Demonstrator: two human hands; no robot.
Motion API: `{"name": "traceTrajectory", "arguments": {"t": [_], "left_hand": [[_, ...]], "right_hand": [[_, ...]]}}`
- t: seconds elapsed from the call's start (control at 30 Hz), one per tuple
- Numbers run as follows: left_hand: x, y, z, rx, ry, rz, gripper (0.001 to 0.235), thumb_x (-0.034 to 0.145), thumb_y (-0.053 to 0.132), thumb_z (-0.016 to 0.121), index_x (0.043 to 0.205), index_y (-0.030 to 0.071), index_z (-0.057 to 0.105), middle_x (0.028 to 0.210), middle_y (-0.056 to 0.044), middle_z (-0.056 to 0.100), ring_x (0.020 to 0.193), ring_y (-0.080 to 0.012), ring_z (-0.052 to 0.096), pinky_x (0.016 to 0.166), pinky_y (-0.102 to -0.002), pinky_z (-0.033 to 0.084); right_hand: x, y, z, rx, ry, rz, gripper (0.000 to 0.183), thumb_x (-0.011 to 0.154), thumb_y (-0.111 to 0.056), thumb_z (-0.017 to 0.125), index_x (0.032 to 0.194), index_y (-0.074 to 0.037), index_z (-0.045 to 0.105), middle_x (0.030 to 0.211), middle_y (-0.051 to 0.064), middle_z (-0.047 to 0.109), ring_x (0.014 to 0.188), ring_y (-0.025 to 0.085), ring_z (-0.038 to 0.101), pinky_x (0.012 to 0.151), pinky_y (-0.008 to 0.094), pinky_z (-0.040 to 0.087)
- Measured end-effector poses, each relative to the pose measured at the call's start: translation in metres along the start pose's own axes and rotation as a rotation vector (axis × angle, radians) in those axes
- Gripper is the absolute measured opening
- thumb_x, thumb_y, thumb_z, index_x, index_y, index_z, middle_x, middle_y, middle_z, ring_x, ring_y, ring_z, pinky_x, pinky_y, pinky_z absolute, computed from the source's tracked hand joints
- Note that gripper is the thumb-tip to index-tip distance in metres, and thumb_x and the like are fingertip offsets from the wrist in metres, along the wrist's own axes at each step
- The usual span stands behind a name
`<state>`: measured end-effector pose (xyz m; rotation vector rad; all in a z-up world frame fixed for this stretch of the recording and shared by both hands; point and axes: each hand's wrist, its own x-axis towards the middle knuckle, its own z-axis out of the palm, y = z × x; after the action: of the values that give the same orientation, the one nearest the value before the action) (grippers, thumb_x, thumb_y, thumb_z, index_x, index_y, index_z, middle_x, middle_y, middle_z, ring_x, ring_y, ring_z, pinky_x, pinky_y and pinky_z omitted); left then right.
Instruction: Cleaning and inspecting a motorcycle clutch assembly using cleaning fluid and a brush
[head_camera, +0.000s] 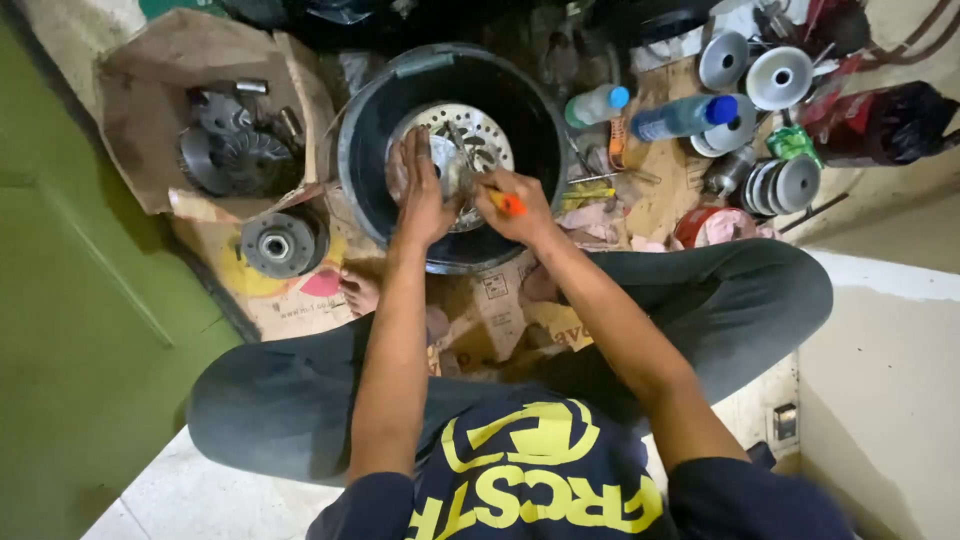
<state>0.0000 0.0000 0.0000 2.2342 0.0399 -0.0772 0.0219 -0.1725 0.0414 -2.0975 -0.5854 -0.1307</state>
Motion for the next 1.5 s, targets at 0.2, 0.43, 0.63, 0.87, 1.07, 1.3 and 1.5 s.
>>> {"name": "traceTrajectory", "arguments": {"t": [0.2, 0.43, 0.63, 0.87, 1.07, 1.3, 1.5], "left_hand": [[-0.005, 0.001, -0.009, 0.061, -0.027, -0.022, 0.115, 0.076, 0.025, 0.087, 0.156, 0.01, 0.006, 0.159, -0.022, 0.011, 0.145, -0.0497, 0.01, 0.112, -0.067, 0.009], [-0.004, 0.007, -0.008, 0.092, 0.017, -0.014, 0.111, 0.072, 0.024, 0.087, 0.155, 0.009, 0.014, 0.157, -0.022, 0.018, 0.142, -0.0489, 0.018, 0.11, -0.069, 0.012], [-0.005, 0.015, -0.015, 0.075, 0.047, 0.021, 0.115, 0.069, 0.018, 0.09, 0.154, 0.008, 0.014, 0.157, -0.024, 0.017, 0.143, -0.0486, 0.022, 0.112, -0.067, 0.013], [0.002, 0.003, -0.007, 0.021, 0.056, 0.051, 0.105, 0.069, 0.016, 0.087, 0.151, 0.007, 0.021, 0.152, -0.023, 0.024, 0.14, -0.0471, 0.022, 0.111, -0.065, 0.015], [-0.002, 0.004, -0.009, -0.013, 0.037, 0.023, 0.108, 0.069, 0.014, 0.085, 0.152, 0.01, 0.017, 0.154, -0.02, 0.022, 0.142, -0.0469, 0.019, 0.108, -0.069, 0.014], [-0.003, 0.004, -0.008, 0.003, 0.006, -0.023, 0.107, 0.065, 0.008, 0.083, 0.151, 0.008, 0.021, 0.156, -0.019, 0.021, 0.142, -0.0492, 0.014, 0.109, -0.07, 0.011], [0.0, -0.007, -0.006, 0.085, -0.014, -0.018, 0.108, 0.066, -0.009, 0.073, 0.155, 0.009, 0.014, 0.159, -0.02, 0.014, 0.145, -0.0457, 0.01, 0.112, -0.068, 0.012]], "right_hand": [[0.009, -0.017, -0.002, 0.197, 0.093, 0.125, 0.013, 0.084, -0.017, 0.066, 0.089, -0.005, 0.065, 0.073, 0.018, 0.067, 0.07, 0.04, 0.067, 0.059, 0.04, 0.051], [0.006, -0.014, 0.002, 0.165, 0.116, 0.199, 0.019, 0.083, -0.021, 0.067, 0.092, -0.004, 0.066, 0.07, 0.021, 0.066, 0.069, 0.044, 0.065, 0.059, 0.044, 0.05], [0.011, -0.033, 0.0, 0.235, 0.149, 0.166, 0.011, 0.087, -0.014, 0.064, 0.091, -0.004, 0.065, 0.071, 0.02, 0.065, 0.067, 0.037, 0.068, 0.058, 0.037, 0.05], [0.021, -0.024, 0.01, 0.379, 0.274, 0.431, 0.005, 0.082, -0.006, 0.061, 0.084, -0.005, 0.066, 0.066, 0.012, 0.065, 0.062, 0.02, 0.064, 0.061, 0.032, 0.051], [0.006, -0.026, 0.006, 0.306, 0.193, 0.413, 0.007, 0.079, -0.012, 0.065, 0.083, -0.006, 0.065, 0.064, 0.014, 0.062, 0.059, 0.019, 0.06, 0.055, 0.031, 0.047], [0.026, -0.022, 0.0, 0.16, 0.101, 0.18, 0.009, 0.084, -0.015, 0.066, 0.089, -0.009, 0.068, 0.064, 0.015, 0.062, 0.058, 0.029, 0.063, 0.054, 0.032, 0.047], [-0.018, 0.016, 0.026, 0.051, -0.13, 0.016, 0.015, 0.079, -0.021, 0.071, 0.085, -0.009, 0.066, 0.066, 0.015, 0.067, 0.059, 0.037, 0.066, 0.054, 0.039, 0.051]]}}
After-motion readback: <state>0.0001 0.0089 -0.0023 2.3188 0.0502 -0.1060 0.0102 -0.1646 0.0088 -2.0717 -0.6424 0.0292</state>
